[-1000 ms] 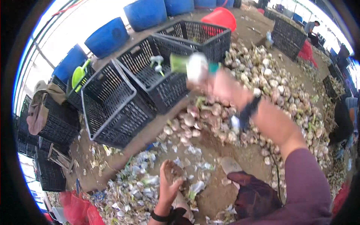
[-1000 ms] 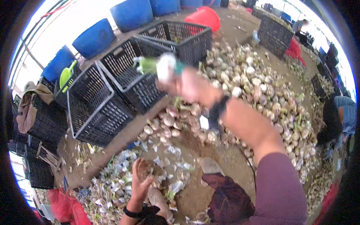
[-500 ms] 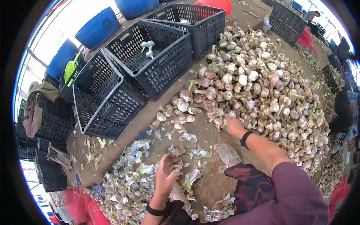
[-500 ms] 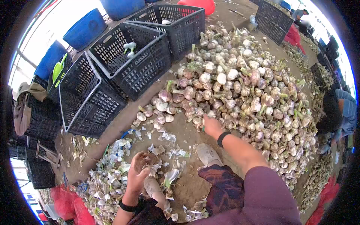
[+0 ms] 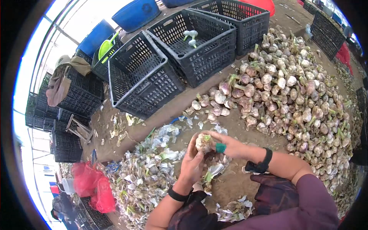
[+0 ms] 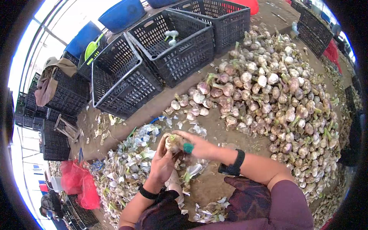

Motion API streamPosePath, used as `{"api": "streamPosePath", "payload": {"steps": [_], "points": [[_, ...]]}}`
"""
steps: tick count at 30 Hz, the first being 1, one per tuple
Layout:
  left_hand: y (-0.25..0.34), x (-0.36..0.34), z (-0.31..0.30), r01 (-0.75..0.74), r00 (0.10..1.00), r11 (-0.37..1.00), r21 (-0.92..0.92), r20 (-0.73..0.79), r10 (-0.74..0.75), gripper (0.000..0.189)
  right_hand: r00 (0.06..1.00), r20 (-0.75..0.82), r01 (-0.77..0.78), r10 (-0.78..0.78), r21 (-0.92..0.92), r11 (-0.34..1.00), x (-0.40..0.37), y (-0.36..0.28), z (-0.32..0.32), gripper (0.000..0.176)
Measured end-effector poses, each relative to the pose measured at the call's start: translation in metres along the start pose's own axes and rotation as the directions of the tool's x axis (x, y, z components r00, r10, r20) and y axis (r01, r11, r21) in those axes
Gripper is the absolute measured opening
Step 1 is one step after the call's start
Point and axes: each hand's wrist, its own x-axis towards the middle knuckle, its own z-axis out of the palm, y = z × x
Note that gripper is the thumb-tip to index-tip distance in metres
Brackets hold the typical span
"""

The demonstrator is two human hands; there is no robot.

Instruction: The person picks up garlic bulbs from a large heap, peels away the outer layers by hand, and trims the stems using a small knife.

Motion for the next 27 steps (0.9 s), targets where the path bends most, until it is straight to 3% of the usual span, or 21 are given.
{"api": "streamPosePath", "payload": {"steps": [1,3,4,5,6,9,10,12,14,18,20,23,26,27], "points": [[0.0,0.001,-0.001,-0.028,0.999,0.999,0.032,-0.035,0.029,0.068,0.995,-0.069,-0.057,0.07,0.163,0.985,-0.002,-0.006,0.006,0.046],[-0.002,0.002,-0.002,-0.068,0.989,0.996,0.062,-0.129,0.076,0.063,0.986,-0.098,-0.12,0.132,0.115,0.986,0.0,0.001,0.003,0.04],[-0.003,0.002,-0.003,-0.066,0.985,0.983,0.17,-0.147,0.092,0.063,0.981,-0.112,-0.152,0.161,0.09,0.984,0.001,0.0,0.002,0.037],[-0.004,0.003,-0.006,-0.064,0.981,0.959,0.276,-0.161,0.112,0.064,0.979,-0.158,-0.076,0.128,0.302,0.95,0.002,-0.003,0.008,0.029],[-0.005,0.005,-0.009,-0.06,0.976,0.923,0.38,-0.171,0.133,0.064,0.969,-0.167,-0.127,0.18,0.286,0.95,0.004,-0.003,0.009,0.028],[-0.012,0.01,-0.02,-0.201,0.94,0.656,0.728,-0.046,0.338,0.067,0.913,-0.271,-0.249,0.306,0.225,0.942,0.007,0.002,0.015,0.023],[-0.013,0.011,-0.022,-0.239,0.919,0.531,0.813,0.013,0.393,0.069,0.894,-0.247,-0.297,0.375,0.3,0.906,0.01,-0.007,0.017,0.023],[-0.01,0.009,-0.017,-0.237,0.906,0.577,0.781,-0.037,0.422,0.069,0.847,-0.177,-0.387,0.502,0.441,0.809,0.013,-0.031,0.021,0.023],[-0.008,0.006,-0.016,-0.236,0.898,0.581,0.779,-0.053,0.437,0.07,0.9,-0.233,-0.284,0.369,0.33,0.9,0.014,-0.016,0.022,0.021],[0.0,0.004,-0.006,-0.201,0.941,0.79,0.579,-0.11,0.32,0.067,0.956,-0.267,-0.083,0.118,0.137,0.987,0.017,0.008,0.02,0.017],[0.003,0.004,-0.007,-0.2,0.952,0.825,0.529,-0.094,0.291,0.064,0.961,-0.249,-0.099,0.119,0.09,0.991,0.015,-0.007,0.019,0.016],[0.009,0.002,-0.007,-0.12,0.985,0.941,0.317,-0.082,0.153,0.057,0.972,-0.227,-0.079,0.062,-0.066,0.995,0.01,-0.026,0.013,0.017],[0.01,0.001,-0.006,0.026,0.997,0.995,-0.096,-0.068,-0.032,0.052,0.981,-0.186,0.016,-0.059,-0.226,0.974,0.008,-0.036,0.005,0.019],[0.006,0.001,-0.015,0.062,0.997,0.998,-0.027,-0.035,-0.063,0.047,0.98,-0.167,0.056,-0.105,-0.271,0.961,0.008,-0.037,0.004,0.019]]}}
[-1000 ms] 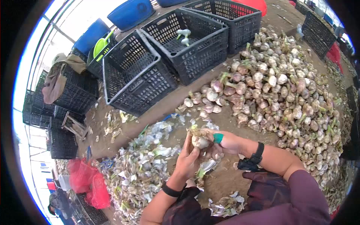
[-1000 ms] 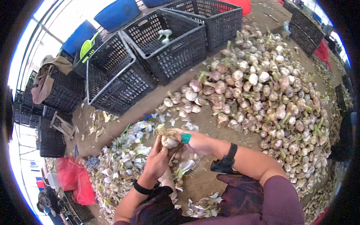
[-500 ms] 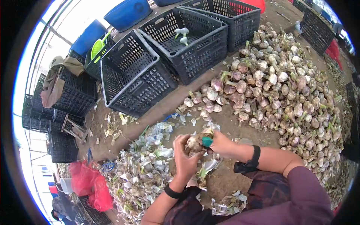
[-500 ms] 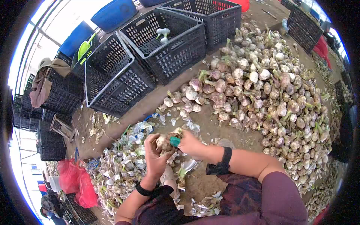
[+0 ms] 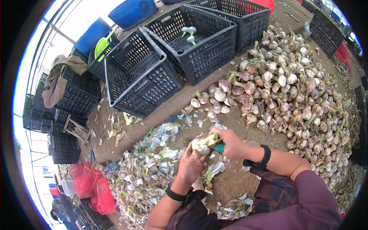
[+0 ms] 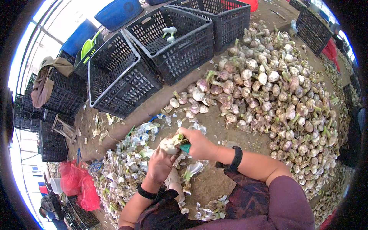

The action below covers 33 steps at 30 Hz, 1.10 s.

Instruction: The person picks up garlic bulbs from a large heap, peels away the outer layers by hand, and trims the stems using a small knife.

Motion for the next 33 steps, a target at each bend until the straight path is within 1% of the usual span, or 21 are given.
{"api": "streamPosePath", "payload": {"steps": [1,3,4,7,9,10,12,13,14,15,16,17,19,20,22,23,24,25,27,30,33], "points": [[0.001,0.001,-0.002,0.029,0.999,0.997,0.073,0.032,-0.031,0.046,1.0,0.017,0.011,-0.011,0.049,0.999,0.0,0.002,-0.001,0.019],[0.003,0.0,-0.003,0.202,0.979,0.946,-0.252,0.037,-0.199,0.043,0.998,0.05,0.03,-0.037,0.147,0.989,0.001,0.005,-0.001,0.018],[0.002,0.0,-0.002,0.217,0.973,0.955,-0.201,-0.032,-0.228,0.048,0.999,0.044,0.006,-0.014,0.177,0.984,0.0,0.006,-0.001,0.018],[0.001,0.002,0.0,0.192,0.98,0.965,-0.181,-0.025,-0.199,0.047,0.998,0.04,-0.049,0.041,0.223,0.974,-0.001,0.008,-0.001,0.015],[-0.003,0.002,0.001,0.086,0.994,0.996,-0.004,-0.066,-0.086,0.049,0.996,0.056,-0.074,0.064,0.197,0.978,-0.002,0.016,0.0,0.013],[-0.004,0.002,0.002,0.03,0.997,0.996,0.086,-0.077,-0.024,0.05,0.999,0.05,-0.025,0.019,0.122,0.992,-0.003,0.015,0.001,0.012],[-0.002,0.001,0.002,0.067,0.993,0.997,0.042,-0.1,-0.063,0.054,0.996,0.049,0.073,-0.072,-0.029,0.997,-0.006,0.012,0.003,0.011],[-0.001,0.0,0.001,0.086,0.99,0.996,0.021,-0.11,-0.083,0.057,0.998,0.021,-0.062,0.059,0.209,0.976,-0.007,0.012,0.003,0.009],[0.0,-0.001,0.001,0.083,0.995,0.996,-0.013,-0.06,-0.084,0.059,0.981,0.027,-0.183,0.191,0.435,0.882,-0.007,0.012,0.003,0.008],[0.002,-0.002,0.001,0.081,0.997,0.996,-0.047,-0.01,-0.081,0.061,0.947,0.063,-0.281,0.314,0.633,0.721,-0.007,0.013,0.003,0.007],[0.003,-0.002,0.001,0.08,0.996,0.993,-0.081,0.041,-0.077,0.063,0.929,0.017,-0.287,0.369,0.662,0.693,-0.005,0.023,0.003,0.012],[0.005,-0.003,0.0,0.083,0.993,0.99,-0.115,0.091,-0.073,0.065,0.904,-0.041,-0.255,0.425,0.746,0.615,-0.007,0.025,0.001,0.013],[0.003,-0.004,-0.009,0.096,0.991,0.992,-0.082,0.103,-0.087,0.064,0.829,-0.129,-0.156,0.544,0.881,0.447,0.0,0.014,-0.008,0.016],[0.003,-0.005,-0.012,0.101,0.99,0.993,-0.065,0.109,-0.094,0.063,0.86,-0.112,-0.102,0.498,0.918,0.382,0.002,0.024,-0.021,0.021],[0.004,-0.009,-0.011,0.054,0.995,0.995,-0.084,0.093,-0.047,0.058,0.873,-0.191,-0.246,0.449,0.621,0.744,0.003,0.032,-0.041,0.022],[0.006,-0.01,-0.01,0.029,0.996,0.995,-0.09,0.086,-0.021,0.055,0.886,-0.22,-0.296,0.409,0.41,0.863,0.005,0.032,-0.045,0.023],[0.006,-0.009,-0.012,0.03,0.999,0.995,-0.095,0.037,-0.027,0.051,0.975,-0.096,-0.212,0.2,-0.14,0.967,-0.002,0.038,-0.034,0.031],[0.005,-0.009,-0.015,0.033,0.999,0.994,-0.101,-0.014,-0.035,0.047,0.983,0.164,-0.004,0.078,-0.411,0.912,-0.013,0.042,-0.019,0.044],[0.001,-0.008,-0.016,0.026,0.995,0.995,-0.093,-0.093,-0.034,0.041,0.854,0.52,0.228,-0.011,-0.356,0.906,-0.03,0.044,-0.006,0.051],[-0.002,-0.005,-0.009,0.02,0.991,0.999,-0.045,-0.128,-0.026,0.033,0.985,0.173,0.059,0.001,-0.34,0.939,-0.008,0.009,-0.003,0.042],[-0.003,-0.003,-0.008,0.015,0.995,0.97,0.241,-0.095,0.008,0.033,0.974,0.003,0.213,-0.226,-0.339,0.916,0.0,-0.002,0.007,0.027]]}}
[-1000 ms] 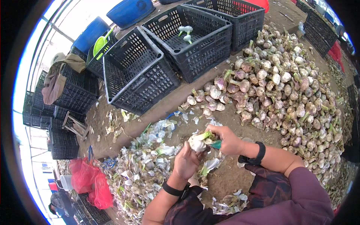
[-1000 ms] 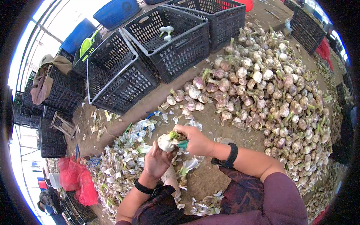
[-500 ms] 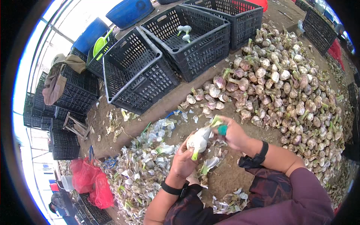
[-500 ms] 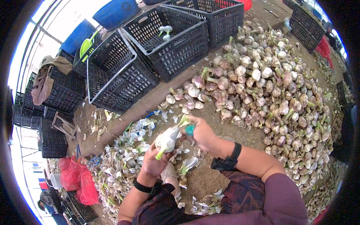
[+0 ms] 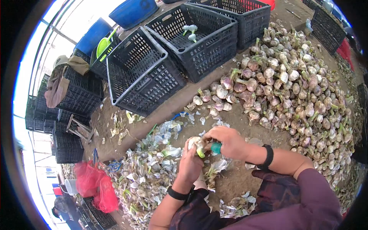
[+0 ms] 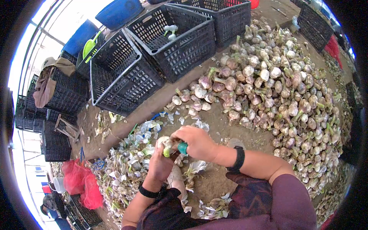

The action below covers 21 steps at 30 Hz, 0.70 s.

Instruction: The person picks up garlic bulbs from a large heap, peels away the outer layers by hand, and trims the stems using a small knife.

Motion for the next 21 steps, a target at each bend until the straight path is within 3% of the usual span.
{"api": "streamPosePath", "payload": {"steps": [1,4,7,10,13,16,19,21], "points": [[0.0,0.0,0.001,0.01,1.0,0.999,-0.04,-0.019,-0.011,0.033,0.996,-0.074,0.037,-0.042,-0.072,0.997,0.0,-0.003,0.004,0.02],[-0.001,0.0,0.005,0.038,0.996,0.986,-0.161,-0.077,-0.051,0.035,0.988,-0.08,0.116,-0.133,-0.188,0.975,-0.004,0.003,0.011,0.019],[0.005,-0.005,0.013,0.026,0.993,0.988,-0.151,-0.109,-0.042,0.039,0.989,-0.052,0.126,-0.14,-0.211,0.969,-0.004,0.004,0.012,0.017],[0.003,-0.002,0.002,0.097,0.99,0.994,0.058,-0.104,-0.09,0.043,0.99,-0.017,0.131,-0.139,-0.234,0.963,-0.004,0.004,0.011,0.016],[0.007,-0.003,0.006,0.099,0.99,0.995,0.018,-0.104,-0.097,0.041,0.989,0.005,0.142,-0.146,-0.28,0.95,-0.004,0.003,0.011,0.015],[0.016,-0.001,0.003,0.234,0.969,0.972,0.014,-0.087,-0.232,0.048,0.972,-0.016,0.215,-0.235,-0.341,0.915,-0.002,0.007,0.01,0.015],[0.007,-0.004,-0.006,0.313,0.935,0.919,0.239,0.091,-0.342,0.05,0.989,-0.03,0.115,-0.147,-0.478,0.871,0.001,0.029,0.0,0.015],[0.011,-0.01,0.003,0.297,0.937,0.926,0.232,0.116,-0.33,0.053,0.999,-0.029,-0.005,-0.013,-0.551,0.834,0.0,0.048,-0.004,0.014]]}}
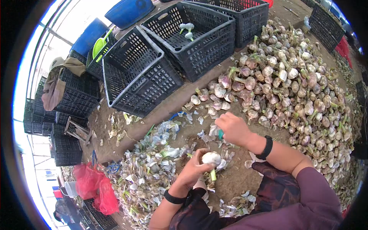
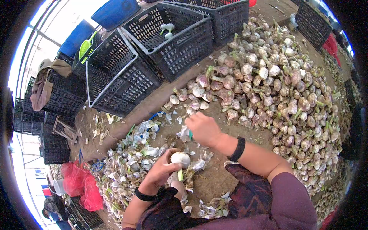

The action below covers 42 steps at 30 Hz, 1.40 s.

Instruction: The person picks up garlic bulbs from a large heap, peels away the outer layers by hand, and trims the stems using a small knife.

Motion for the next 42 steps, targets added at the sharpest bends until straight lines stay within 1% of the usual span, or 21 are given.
{"api": "streamPosePath", "payload": {"steps": [1,2,4,5,6,7,8,9,10,13,16,22,25,28,32,34,35,37,38,40,42], "points": [[0.002,-0.001,0.002,-0.035,0.999,0.999,-0.011,-0.003,0.035,0.056,0.998,0.032,-0.059,0.06,-0.045,0.997,-0.001,0.005,0.001,0.013],[0.001,0.0,0.0,-0.055,0.998,0.998,-0.028,-0.035,0.054,0.054,0.973,0.204,-0.105,0.11,-0.034,0.994,-0.005,0.008,0.002,0.012],[0.0,0.003,-0.003,-0.097,0.99,0.993,-0.061,-0.104,0.091,0.05,0.951,0.301,-0.152,0.074,0.245,0.957,-0.008,0.005,-0.001,0.014],[0.0,0.004,-0.003,-0.105,0.987,0.985,-0.137,-0.132,0.087,0.048,0.939,0.342,-0.179,0.044,0.375,0.909,-0.007,0.0,-0.007,0.015],[0.001,0.004,-0.002,-0.115,0.984,0.97,-0.214,-0.159,0.081,0.045,0.989,0.142,-0.108,0.037,0.531,0.84,-0.005,-0.009,-0.011,0.018],[0.002,0.004,-0.001,-0.124,0.98,0.949,-0.289,-0.186,0.072,0.043,0.994,0.105,-0.065,0.006,0.572,0.817,-0.004,-0.018,-0.015,0.018],[0.004,0.004,-0.001,-0.119,0.98,0.958,-0.259,-0.185,0.072,0.04,0.998,0.065,-0.021,-0.025,0.611,0.791,-0.002,-0.025,-0.019,0.018],[0.002,0.005,-0.002,-0.151,0.977,0.945,-0.292,-0.187,0.099,0.041,0.998,0.023,0.026,-0.054,0.646,0.763,-0.002,-0.031,-0.02,0.017],[-0.004,0.008,-0.003,-0.184,0.974,0.928,-0.323,-0.19,0.126,0.041,0.997,-0.046,0.071,-0.055,0.54,0.838,-0.006,-0.037,-0.018,0.018],[-0.013,0.015,-0.004,-0.26,0.959,0.884,-0.388,-0.211,0.189,0.043,0.997,-0.067,0.065,-0.04,0.423,0.904,-0.01,-0.042,-0.016,0.018],[-0.015,0.016,0.0,-0.335,0.938,0.847,-0.412,-0.234,0.256,0.043,0.998,-0.049,-0.023,0.05,0.444,0.896,-0.012,-0.045,-0.017,0.017],[-0.01,0.016,0.007,-0.367,0.925,0.823,-0.433,-0.262,0.275,0.045,0.995,-0.095,0.066,-0.03,0.398,0.915,-0.012,-0.046,-0.018,0.02],[-0.009,0.015,0.006,-0.369,0.927,0.804,-0.466,-0.241,0.286,0.047,0.999,-0.042,0.031,-0.013,0.471,0.882,-0.007,-0.044,-0.026,0.022],[-0.009,0.015,0.003,-0.365,0.931,0.792,-0.49,-0.221,0.292,0.047,0.998,-0.066,0.039,-0.007,0.498,0.866,-0.008,-0.04,-0.019,0.024],[-0.005,0.015,0.007,-0.398,0.917,0.791,-0.464,-0.227,0.327,0.045,0.995,-0.08,0.084,-0.056,0.416,0.906,-0.009,-0.041,-0.02,0.024],[-0.004,0.015,0.008,-0.394,0.917,0.805,-0.443,-0.253,0.31,0.044,0.99,-0.106,0.129,-0.097,0.351,0.927,-0.01,-0.041,-0.016,0.024],[-0.005,0.014,0.008,-0.391,0.916,0.813,-0.432,-0.266,0.299,0.044,0.988,-0.114,0.14,-0.109,0.317,0.938,-0.01,-0.04,-0.017,0.024],[-0.002,0.01,0.005,-0.169,0.975,0.949,-0.267,-0.189,0.121,0.044,0.984,-0.126,0.157,-0.129,0.246,0.956,-0.005,-0.033,-0.02,0.023],[-0.003,0.007,0.004,-0.049,0.986,0.983,-0.176,-0.163,0.02,0.044,0.984,-0.149,0.127,-0.092,0.241,0.962,-0.001,-0.027,-0.021,0.02],[-0.004,0.004,0.008,-0.05,0.994,0.964,-0.262,-0.107,0.022,0.044,0.98,-0.198,0.067,-0.021,0.229,0.971,0.007,-0.015,-0.021,0.014],[-0.004,0.004,0.008,-0.075,0.995,0.932,-0.355,-0.087,0.046,0.043,0.994,-0.101,-0.012,0.043,0.295,0.955,0.001,-0.01,-0.016,0.015]]}}
